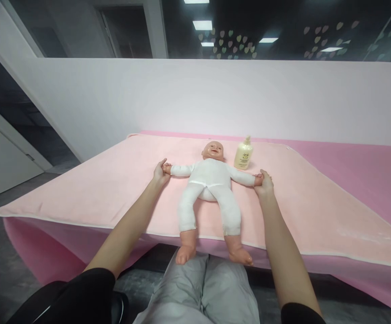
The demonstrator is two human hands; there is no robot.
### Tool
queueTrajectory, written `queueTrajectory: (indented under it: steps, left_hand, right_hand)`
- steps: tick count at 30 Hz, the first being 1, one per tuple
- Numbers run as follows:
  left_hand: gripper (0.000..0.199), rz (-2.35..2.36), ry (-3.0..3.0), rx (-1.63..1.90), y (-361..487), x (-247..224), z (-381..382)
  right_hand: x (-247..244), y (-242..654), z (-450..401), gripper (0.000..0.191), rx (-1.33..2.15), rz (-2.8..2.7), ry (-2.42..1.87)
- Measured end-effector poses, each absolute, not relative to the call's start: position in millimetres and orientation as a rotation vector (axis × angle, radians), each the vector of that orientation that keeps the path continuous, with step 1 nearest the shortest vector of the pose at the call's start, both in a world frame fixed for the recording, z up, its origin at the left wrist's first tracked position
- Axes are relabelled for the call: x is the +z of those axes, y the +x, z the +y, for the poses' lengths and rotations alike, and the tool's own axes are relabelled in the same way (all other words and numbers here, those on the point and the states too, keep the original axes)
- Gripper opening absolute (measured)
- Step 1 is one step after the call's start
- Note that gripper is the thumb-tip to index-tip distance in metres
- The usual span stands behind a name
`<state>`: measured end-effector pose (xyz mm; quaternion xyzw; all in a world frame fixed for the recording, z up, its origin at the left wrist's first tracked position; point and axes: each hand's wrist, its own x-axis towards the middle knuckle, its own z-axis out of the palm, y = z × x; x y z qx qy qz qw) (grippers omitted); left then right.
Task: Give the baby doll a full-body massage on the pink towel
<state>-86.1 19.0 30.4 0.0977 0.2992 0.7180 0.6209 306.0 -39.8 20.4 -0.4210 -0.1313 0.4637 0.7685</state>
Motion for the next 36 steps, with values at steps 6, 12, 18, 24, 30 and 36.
queueTrajectory:
  steps: [6,12,18,24,30,36]
  left_hand:
    - [0.009,0.692,0.225,1.64,-86.8,29.1,19.3]
    - [0.016,0.69,0.254,1.656,-88.1,25.3,22.0]
    - [0.006,0.731,0.234,1.662,-86.6,26.4,22.4]
    - [0.01,0.697,0.235,1.679,-86.0,25.3,23.7]
    - [0.022,0.707,0.235,1.629,-86.2,27.0,23.1]
    - [0.025,0.72,0.235,1.617,-86.1,28.1,21.6]
  right_hand:
    - [27.6,300.3,-44.5,0.024,1.002,-0.165,-0.973]
    - [27.0,300.6,-43.5,0.024,0.994,-0.168,-0.983]
    - [27.7,303.2,-42.0,0.022,1.045,-0.136,-0.952]
    - [27.4,304.1,-42.1,0.021,1.05,-0.138,-0.92]
    - [24.4,305.3,-41.0,0.025,1.066,-0.174,-0.951]
    - [22.1,307.5,-39.1,0.025,1.077,-0.193,-0.961]
